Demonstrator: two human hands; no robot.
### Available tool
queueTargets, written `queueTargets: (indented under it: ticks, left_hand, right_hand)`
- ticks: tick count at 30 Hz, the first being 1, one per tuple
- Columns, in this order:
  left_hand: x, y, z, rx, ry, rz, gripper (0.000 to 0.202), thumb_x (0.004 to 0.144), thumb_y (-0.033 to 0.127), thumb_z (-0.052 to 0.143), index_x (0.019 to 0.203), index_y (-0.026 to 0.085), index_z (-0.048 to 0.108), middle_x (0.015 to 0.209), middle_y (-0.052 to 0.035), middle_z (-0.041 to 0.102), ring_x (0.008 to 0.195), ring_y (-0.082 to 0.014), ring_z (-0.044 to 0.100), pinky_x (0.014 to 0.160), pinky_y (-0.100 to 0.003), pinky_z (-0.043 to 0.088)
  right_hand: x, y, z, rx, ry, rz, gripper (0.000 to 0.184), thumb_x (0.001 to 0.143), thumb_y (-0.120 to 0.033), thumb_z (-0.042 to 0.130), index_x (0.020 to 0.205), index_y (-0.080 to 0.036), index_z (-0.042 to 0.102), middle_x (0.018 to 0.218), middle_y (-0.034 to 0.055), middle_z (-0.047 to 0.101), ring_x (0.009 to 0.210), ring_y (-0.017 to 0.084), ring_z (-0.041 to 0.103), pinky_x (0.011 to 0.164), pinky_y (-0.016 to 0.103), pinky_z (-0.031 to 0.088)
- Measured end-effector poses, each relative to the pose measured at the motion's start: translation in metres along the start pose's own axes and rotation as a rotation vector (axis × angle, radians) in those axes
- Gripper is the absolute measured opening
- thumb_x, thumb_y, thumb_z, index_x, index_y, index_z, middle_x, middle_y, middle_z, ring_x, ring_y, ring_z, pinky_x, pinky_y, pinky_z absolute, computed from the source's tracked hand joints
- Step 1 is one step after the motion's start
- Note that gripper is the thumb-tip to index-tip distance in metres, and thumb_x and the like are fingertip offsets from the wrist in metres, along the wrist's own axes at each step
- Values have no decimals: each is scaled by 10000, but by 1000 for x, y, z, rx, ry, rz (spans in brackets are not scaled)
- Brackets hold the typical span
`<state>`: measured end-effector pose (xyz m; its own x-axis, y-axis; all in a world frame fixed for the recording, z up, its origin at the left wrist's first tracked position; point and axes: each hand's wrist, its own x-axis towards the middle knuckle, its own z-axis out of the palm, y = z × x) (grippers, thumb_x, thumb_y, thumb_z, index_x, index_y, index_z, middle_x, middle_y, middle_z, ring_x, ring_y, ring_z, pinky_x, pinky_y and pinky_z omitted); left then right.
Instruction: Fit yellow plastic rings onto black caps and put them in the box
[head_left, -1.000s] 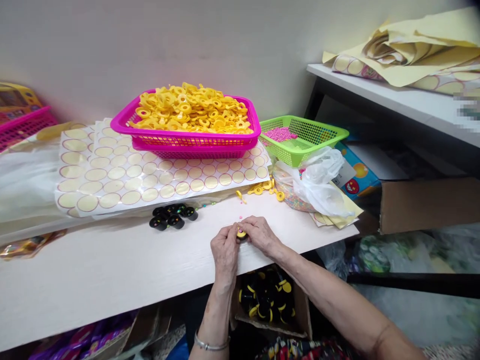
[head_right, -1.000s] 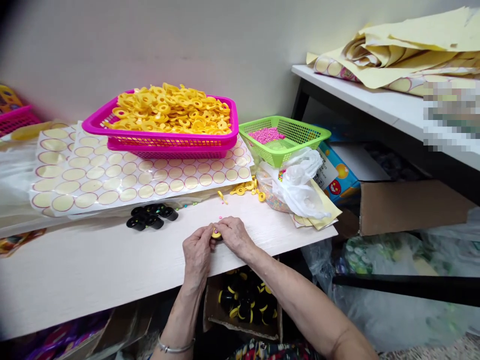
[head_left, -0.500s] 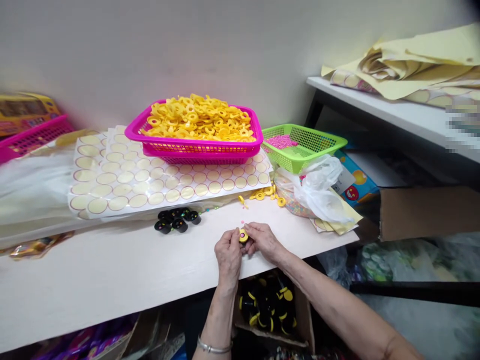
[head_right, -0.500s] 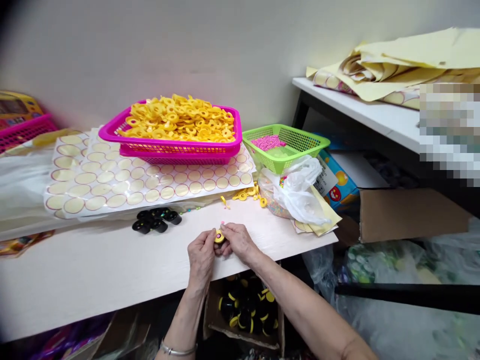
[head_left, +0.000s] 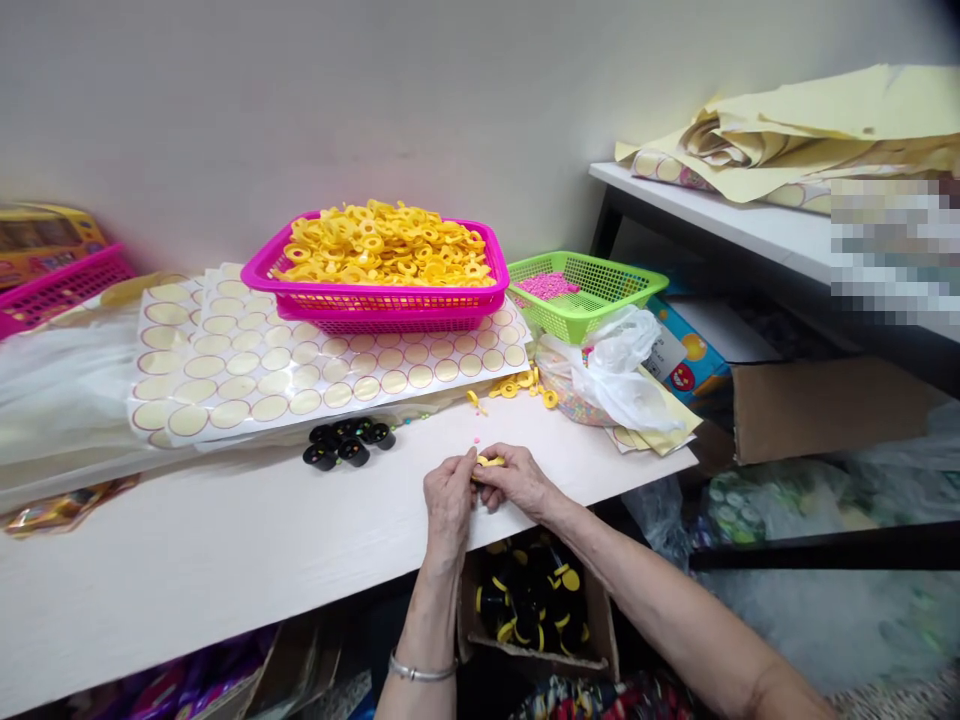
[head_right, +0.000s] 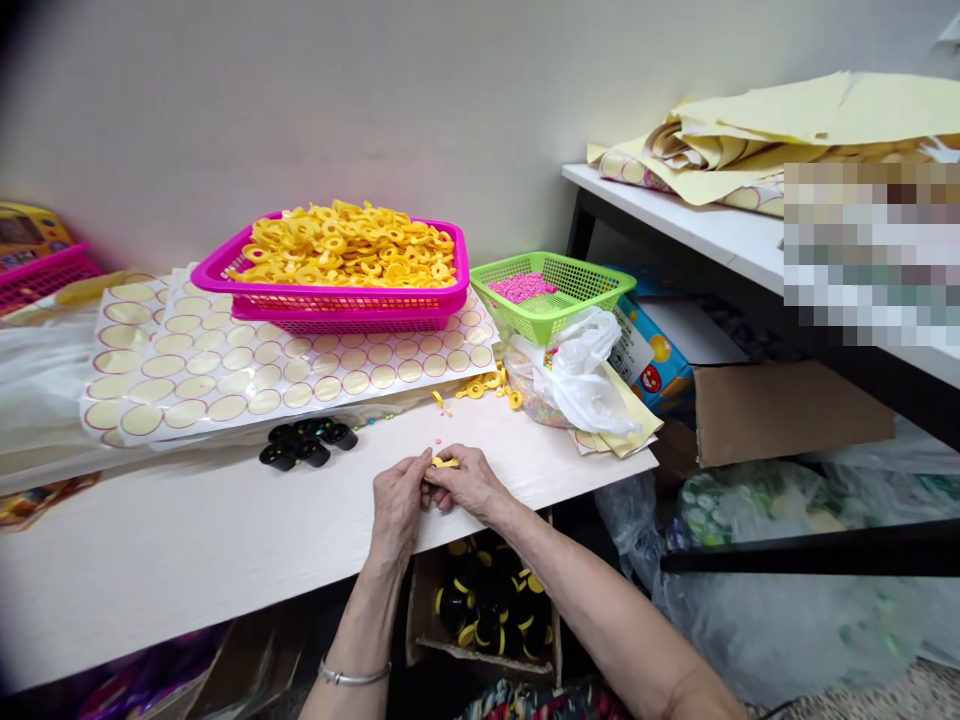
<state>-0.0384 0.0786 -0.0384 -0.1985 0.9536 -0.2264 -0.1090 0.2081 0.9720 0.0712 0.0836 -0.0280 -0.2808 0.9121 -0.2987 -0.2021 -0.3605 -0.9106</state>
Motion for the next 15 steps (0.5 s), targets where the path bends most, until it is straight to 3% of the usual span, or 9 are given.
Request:
queueTargets:
  ticks: [6,10,13,15]
  left_hand:
    - [4,3,3,-35,-23,-47,331,597,423,676,572,106,585,357,54,417,322,-47,319,340,-186,214]
    - [3,5,2,-7,-35,-40,354,583,436,675,515,116,541,346,61,392,317,-42,295,341,-188,199]
    - [-1,7,-6,-2,-107,-24,375,626,464,636,531,112,550,372,51,405,345,-53,339,363,-186,235]
    - [-6,8,-13,-53,-210,-34,321,634,416,632,640,96,614,454,21,491,414,-74,421,417,-193,315]
  right_hand:
    - [0,-3,-1,1,36,38,389,531,-385,740,729,-137,515,463,-22,584,360,87,520,384,196,445]
    - [-3,3,1,-15,47,-19,397,555,-417,717,751,-141,509,450,-42,565,348,82,503,376,193,433]
    - [-6,6,0,-6,6,-59,434,571,-460,702,791,-137,514,490,-31,582,378,83,519,399,198,441]
    - [-8,5,-1,-2,10,-62,451,567,-479,702,791,-134,517,487,-25,581,382,87,520,406,203,438]
